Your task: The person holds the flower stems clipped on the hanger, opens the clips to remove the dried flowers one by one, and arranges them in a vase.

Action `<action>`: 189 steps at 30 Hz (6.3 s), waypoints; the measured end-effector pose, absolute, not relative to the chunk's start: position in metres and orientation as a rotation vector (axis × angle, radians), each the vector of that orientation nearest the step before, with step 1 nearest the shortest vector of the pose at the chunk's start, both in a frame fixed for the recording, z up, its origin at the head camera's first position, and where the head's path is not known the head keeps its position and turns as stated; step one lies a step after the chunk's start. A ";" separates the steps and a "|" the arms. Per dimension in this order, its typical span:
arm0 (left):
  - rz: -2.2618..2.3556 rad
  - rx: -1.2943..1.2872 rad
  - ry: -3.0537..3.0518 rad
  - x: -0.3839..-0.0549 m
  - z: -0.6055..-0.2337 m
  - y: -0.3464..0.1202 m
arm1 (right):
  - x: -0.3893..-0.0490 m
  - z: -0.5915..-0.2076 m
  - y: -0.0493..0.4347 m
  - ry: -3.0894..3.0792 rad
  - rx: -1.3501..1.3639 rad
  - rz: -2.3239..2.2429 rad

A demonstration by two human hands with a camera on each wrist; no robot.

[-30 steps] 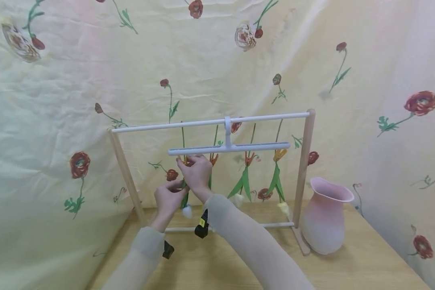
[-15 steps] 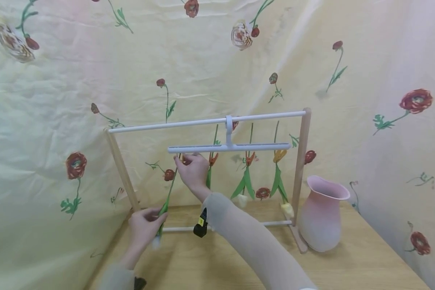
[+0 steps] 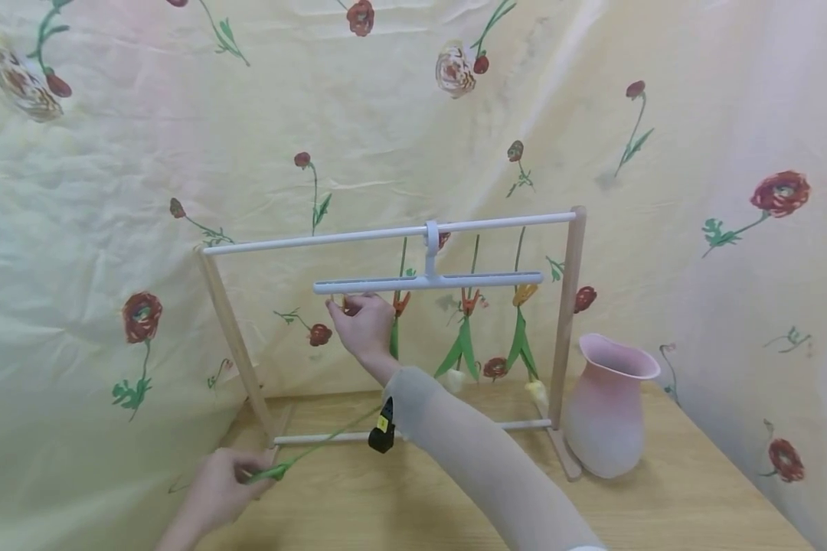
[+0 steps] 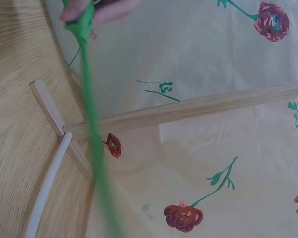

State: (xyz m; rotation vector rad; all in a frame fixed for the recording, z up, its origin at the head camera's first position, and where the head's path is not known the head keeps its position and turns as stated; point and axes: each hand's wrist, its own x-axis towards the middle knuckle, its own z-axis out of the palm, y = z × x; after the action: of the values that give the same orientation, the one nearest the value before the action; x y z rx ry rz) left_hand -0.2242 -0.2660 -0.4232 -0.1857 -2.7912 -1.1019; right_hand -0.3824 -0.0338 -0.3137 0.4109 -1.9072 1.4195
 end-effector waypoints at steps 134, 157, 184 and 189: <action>-1.096 -0.466 -2.268 -0.274 -0.410 -0.130 | -0.267 -0.235 0.315 -1.576 0.237 1.069; -1.060 -0.460 -2.244 -0.287 -0.409 -0.127 | -0.306 -0.299 0.362 -2.135 -0.030 0.795; -1.059 -0.387 -2.240 -0.357 -0.384 -0.106 | -0.300 -0.325 0.365 -2.347 0.071 0.675; -1.190 -0.366 -2.220 -0.370 -0.389 -0.103 | -0.299 -0.325 0.364 -2.362 0.106 0.671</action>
State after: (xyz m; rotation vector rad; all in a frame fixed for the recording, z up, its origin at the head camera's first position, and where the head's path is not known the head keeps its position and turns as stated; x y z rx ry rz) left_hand -0.3698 -0.1025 -0.3888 -0.3661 -2.2196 -1.1899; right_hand -0.2988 0.3636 -0.3249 0.1060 -2.3619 0.6713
